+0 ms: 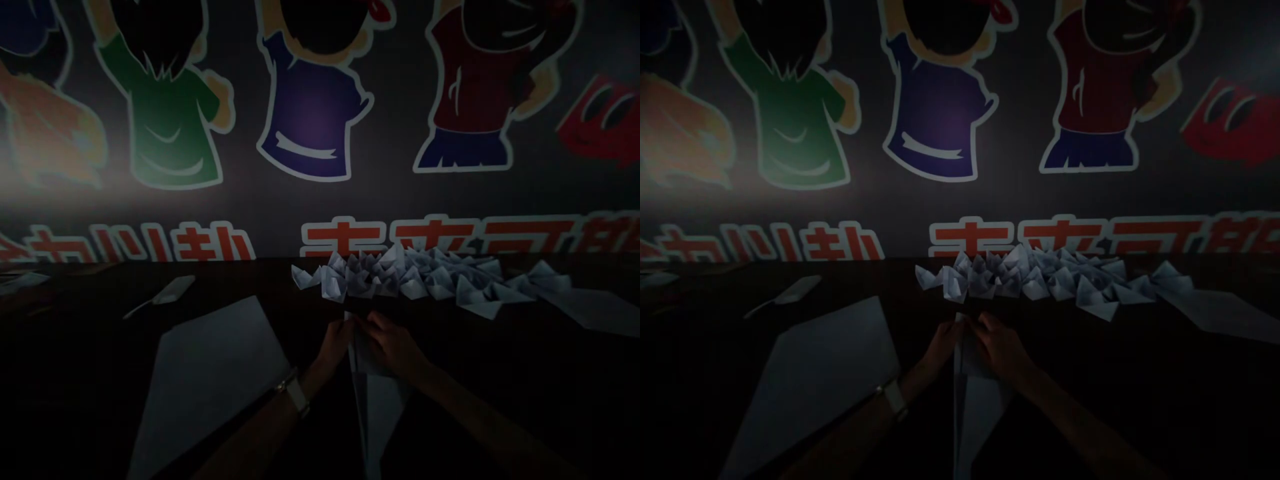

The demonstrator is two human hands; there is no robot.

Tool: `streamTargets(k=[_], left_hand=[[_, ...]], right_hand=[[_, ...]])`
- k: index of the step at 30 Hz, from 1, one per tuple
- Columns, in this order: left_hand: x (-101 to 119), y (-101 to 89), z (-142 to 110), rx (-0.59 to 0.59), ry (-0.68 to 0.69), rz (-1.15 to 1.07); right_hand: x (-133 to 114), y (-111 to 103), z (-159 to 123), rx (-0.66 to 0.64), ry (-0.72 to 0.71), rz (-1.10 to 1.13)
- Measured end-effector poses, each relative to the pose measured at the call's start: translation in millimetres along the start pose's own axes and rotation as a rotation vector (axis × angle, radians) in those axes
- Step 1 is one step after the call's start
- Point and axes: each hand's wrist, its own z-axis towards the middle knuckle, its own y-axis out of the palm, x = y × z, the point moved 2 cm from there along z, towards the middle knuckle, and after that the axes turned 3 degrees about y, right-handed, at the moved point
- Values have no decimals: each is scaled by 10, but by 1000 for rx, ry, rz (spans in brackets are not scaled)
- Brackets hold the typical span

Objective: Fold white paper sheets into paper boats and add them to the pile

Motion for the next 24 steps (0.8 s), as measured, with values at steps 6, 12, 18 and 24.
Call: streamTargets(k=[6,12,18,24], left_hand=[[71,10,1,-90,13,-31],[165,-52,15,-51,23,24],[93,-76,10,-37,-27,49],[58,-65,-7,-106,-66,10]], right_hand=[[51,-43,9,14,45,312],[93,-88,-22,-271,10,622],[62,-84,-52,-274,44,424],[166,-48,-65,-446,-17,576]])
